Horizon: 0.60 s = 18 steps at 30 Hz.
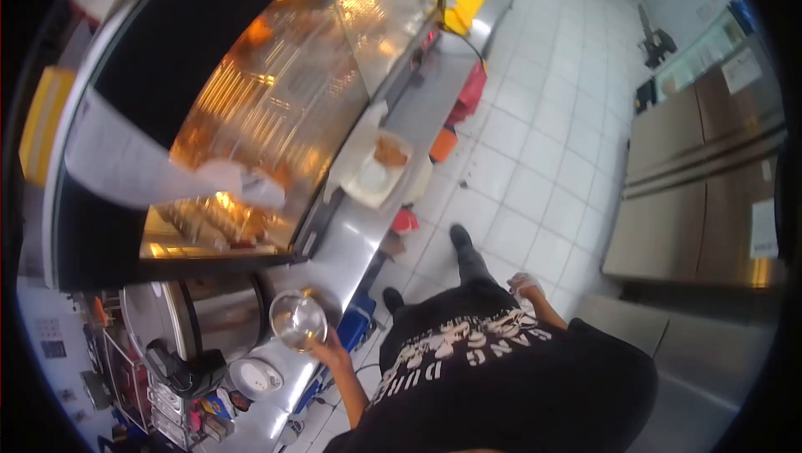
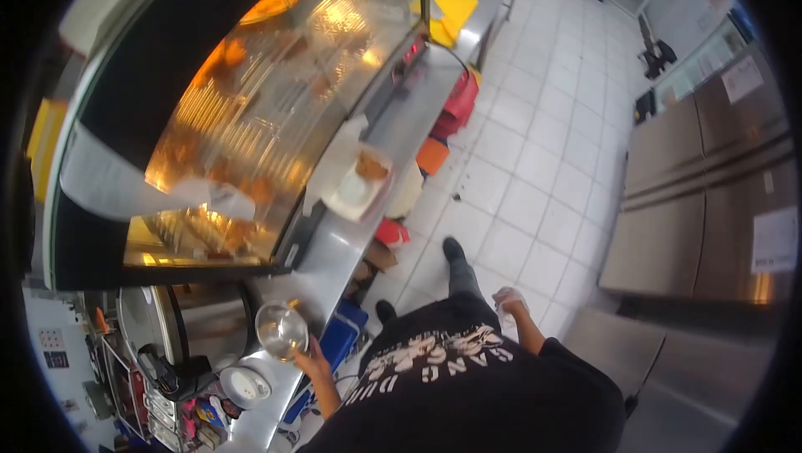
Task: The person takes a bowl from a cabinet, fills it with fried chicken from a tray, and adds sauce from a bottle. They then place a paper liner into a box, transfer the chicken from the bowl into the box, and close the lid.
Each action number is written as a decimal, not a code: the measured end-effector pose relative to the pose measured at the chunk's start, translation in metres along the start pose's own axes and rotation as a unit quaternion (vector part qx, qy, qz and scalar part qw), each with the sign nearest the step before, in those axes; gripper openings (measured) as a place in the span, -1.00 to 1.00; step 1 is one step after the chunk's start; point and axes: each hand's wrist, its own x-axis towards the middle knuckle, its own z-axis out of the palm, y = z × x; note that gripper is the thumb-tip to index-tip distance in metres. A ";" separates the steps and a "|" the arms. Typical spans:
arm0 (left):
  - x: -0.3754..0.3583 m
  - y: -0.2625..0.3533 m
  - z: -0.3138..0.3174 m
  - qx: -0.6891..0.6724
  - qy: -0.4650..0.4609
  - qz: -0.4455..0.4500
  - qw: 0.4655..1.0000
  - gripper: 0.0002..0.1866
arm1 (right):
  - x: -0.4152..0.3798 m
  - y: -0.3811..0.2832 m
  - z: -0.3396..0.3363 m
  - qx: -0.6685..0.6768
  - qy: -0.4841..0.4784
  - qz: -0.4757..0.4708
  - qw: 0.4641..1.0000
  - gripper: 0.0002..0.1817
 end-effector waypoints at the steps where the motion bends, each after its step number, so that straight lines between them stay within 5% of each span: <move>1: -0.001 -0.001 0.015 -0.008 0.004 0.011 1.000 -0.37 | 0.038 0.030 -0.014 0.064 0.044 0.000 0.997 -0.77; 2: -0.010 0.006 0.013 -0.039 0.020 0.019 0.999 -0.32 | 0.065 0.049 -0.025 0.132 0.075 -0.003 0.988 -0.78; 3: -0.019 0.008 0.012 -0.081 0.038 0.027 0.996 -0.27 | 0.092 0.054 -0.079 0.033 0.119 -0.034 0.992 -0.80; 4: -0.028 0.005 0.016 -0.073 0.032 0.013 0.997 -0.21 | 0.150 0.081 -0.087 0.147 0.276 0.001 0.950 -0.79; 6: -0.015 -0.013 -0.006 -0.068 0.052 -0.005 0.996 -0.16 | 0.207 0.095 -0.210 0.110 0.342 -0.085 0.929 -0.77; 7: -0.016 -0.031 -0.026 -0.115 -0.028 0.005 0.993 -0.23 | 0.248 0.103 -0.261 0.111 0.410 -0.115 0.898 -0.73; 8: -0.041 -0.030 0.000 -0.024 0.059 0.032 0.997 -0.31 | 0.283 0.118 -0.317 0.114 0.471 -0.179 0.856 -0.64; 10: -0.068 -0.051 -0.001 0.047 0.073 0.036 0.996 -0.24 | 0.349 0.135 -0.438 0.093 0.568 -0.316 0.754 -0.41; 13: -0.082 -0.088 -0.022 0.071 0.074 -0.017 0.995 -0.07 | 0.397 0.149 -0.635 -0.073 0.689 -0.220 0.686 -0.49; 16: -0.113 -0.105 -0.027 0.074 0.134 -0.031 0.988 -0.16 | 0.408 0.158 -0.739 -0.321 0.703 -0.150 0.617 -0.53; 18: -0.126 -0.107 -0.050 0.050 0.157 -0.025 0.986 -0.17 | 0.375 0.083 -0.732 0.028 0.687 -0.271 0.673 -0.66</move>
